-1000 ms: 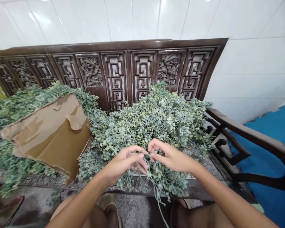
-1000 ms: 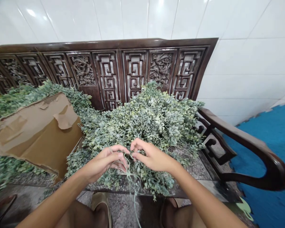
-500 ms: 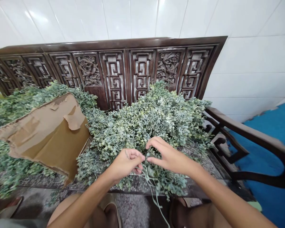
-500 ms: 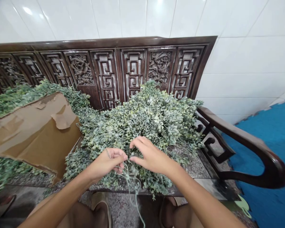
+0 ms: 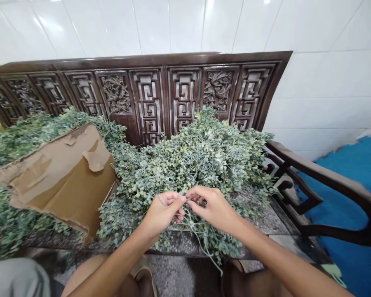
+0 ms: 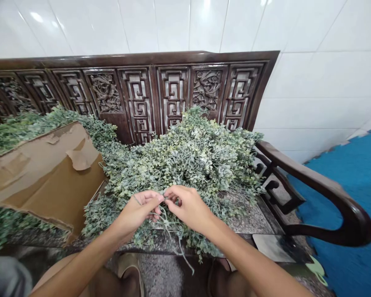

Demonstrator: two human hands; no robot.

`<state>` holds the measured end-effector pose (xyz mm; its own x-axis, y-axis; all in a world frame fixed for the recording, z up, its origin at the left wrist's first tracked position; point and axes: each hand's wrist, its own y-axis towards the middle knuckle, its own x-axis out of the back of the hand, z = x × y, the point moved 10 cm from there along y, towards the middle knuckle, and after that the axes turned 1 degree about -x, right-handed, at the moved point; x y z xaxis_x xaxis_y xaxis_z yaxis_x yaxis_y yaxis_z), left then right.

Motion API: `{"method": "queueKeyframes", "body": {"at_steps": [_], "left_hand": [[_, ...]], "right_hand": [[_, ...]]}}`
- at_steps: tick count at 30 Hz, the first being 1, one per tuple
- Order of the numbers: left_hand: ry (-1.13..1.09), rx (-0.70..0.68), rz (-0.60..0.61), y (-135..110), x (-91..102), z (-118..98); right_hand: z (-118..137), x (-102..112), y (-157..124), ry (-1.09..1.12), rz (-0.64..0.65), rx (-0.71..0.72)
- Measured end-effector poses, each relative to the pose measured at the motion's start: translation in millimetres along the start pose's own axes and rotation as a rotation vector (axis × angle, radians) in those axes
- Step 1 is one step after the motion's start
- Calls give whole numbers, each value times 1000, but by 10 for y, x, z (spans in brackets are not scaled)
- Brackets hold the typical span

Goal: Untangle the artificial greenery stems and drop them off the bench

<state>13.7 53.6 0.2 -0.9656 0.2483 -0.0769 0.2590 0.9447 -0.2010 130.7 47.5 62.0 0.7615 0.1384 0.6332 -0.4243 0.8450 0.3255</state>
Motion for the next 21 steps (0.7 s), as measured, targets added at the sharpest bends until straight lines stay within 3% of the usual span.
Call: {"method": "queueKeyframes", "body": {"at_steps": [9, 14, 21], "left_hand": [[322, 43, 15, -20, 52, 18], [395, 19, -65, 12, 140, 10], [455, -37, -83, 38, 138, -3]], "right_hand": [[-2, -47, 8, -23, 58, 13], [51, -75, 24, -67, 102, 38], [4, -85, 35, -41, 85, 7]]}}
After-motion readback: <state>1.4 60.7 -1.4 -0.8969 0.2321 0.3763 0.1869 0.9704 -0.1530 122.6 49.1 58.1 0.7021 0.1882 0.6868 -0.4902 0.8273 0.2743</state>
